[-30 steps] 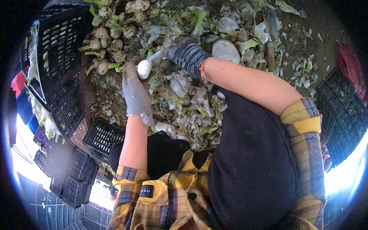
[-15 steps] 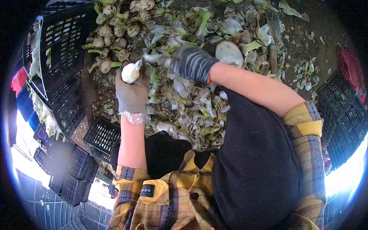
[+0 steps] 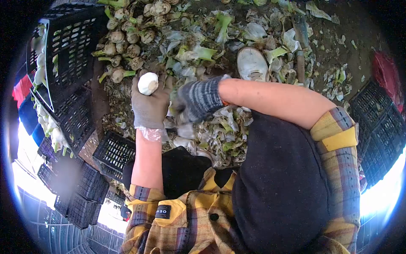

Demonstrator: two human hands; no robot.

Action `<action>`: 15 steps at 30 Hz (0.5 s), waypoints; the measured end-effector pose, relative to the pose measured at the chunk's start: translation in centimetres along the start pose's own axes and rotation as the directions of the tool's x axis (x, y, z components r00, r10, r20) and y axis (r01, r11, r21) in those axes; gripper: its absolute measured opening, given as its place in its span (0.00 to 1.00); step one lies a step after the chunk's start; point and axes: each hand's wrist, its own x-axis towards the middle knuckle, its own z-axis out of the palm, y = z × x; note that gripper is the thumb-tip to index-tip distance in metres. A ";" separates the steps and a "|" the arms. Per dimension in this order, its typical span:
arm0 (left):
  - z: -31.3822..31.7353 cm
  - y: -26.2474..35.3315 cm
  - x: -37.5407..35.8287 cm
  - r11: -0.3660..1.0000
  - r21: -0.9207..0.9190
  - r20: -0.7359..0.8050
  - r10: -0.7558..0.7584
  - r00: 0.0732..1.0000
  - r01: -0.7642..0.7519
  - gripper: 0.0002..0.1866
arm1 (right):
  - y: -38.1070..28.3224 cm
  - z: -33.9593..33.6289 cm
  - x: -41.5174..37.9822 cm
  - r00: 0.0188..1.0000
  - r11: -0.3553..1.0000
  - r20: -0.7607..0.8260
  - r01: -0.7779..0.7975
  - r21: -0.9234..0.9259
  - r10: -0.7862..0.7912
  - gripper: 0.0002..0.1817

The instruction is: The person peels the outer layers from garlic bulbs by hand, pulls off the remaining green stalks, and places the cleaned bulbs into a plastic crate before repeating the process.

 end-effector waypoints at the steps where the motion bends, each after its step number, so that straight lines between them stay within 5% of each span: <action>1: -0.2 0.1 0.0 1.000 0.014 0.013 0.013 1.000 -0.013 0.22 | 0.2 -0.2 -0.3 0.990 0.992 -0.132 0.039 -0.123 -0.055 0.15; 2: -0.3 0.2 0.2 0.999 0.027 0.031 0.026 0.999 -0.027 0.22 | 0.4 -0.4 -0.4 0.988 0.981 -0.117 -0.119 -0.153 0.102 0.15; 4: -3.5 0.0 2.0 0.907 0.369 0.092 0.184 0.979 -0.205 0.18 | 0.3 -2.2 -1.2 0.897 0.869 -0.130 -0.441 -0.223 0.422 0.18; 5: -1.5 0.2 0.8 0.961 0.256 0.059 0.092 0.994 -0.104 0.17 | 1.2 -2.4 -1.7 0.950 0.963 -0.299 -0.163 -0.214 0.094 0.22; 8: 1.4 -0.1 -1.0 0.987 0.144 0.057 -0.077 0.995 0.068 0.18 | -0.4 -4.3 -3.6 0.826 0.799 -0.473 -0.493 -0.344 0.306 0.28; 9: 1.1 -0.6 -0.9 0.977 0.212 0.077 -0.056 0.995 0.038 0.20 | 4.4 -2.4 -2.5 0.803 0.864 -0.591 -0.353 -0.358 0.084 0.31; 10: 1.0 -1.0 -0.9 0.960 0.278 0.093 -0.030 0.995 0.003 0.21 | 5.2 -1.6 -1.0 0.762 0.991 -0.643 -0.133 -0.031 0.082 0.33; 11: 2.6 -1.7 -2.4 0.944 0.325 0.112 0.021 0.993 -0.057 0.23 | 1.1 -3.1 -2.3 0.860 0.668 -0.282 -0.088 0.739 0.425 0.34; 13: 2.9 -2.3 -3.1 0.838 0.533 0.186 0.015 0.982 -0.114 0.25 | 2.5 -1.3 -1.3 0.904 0.273 -0.219 0.120 0.955 0.367 0.25; 15: 3.2 -2.8 -4.0 0.766 0.610 0.261 0.048 0.964 -0.203 0.27 | 2.8 -1.6 -1.3 0.887 0.147 -0.236 0.193 0.970 0.398 0.21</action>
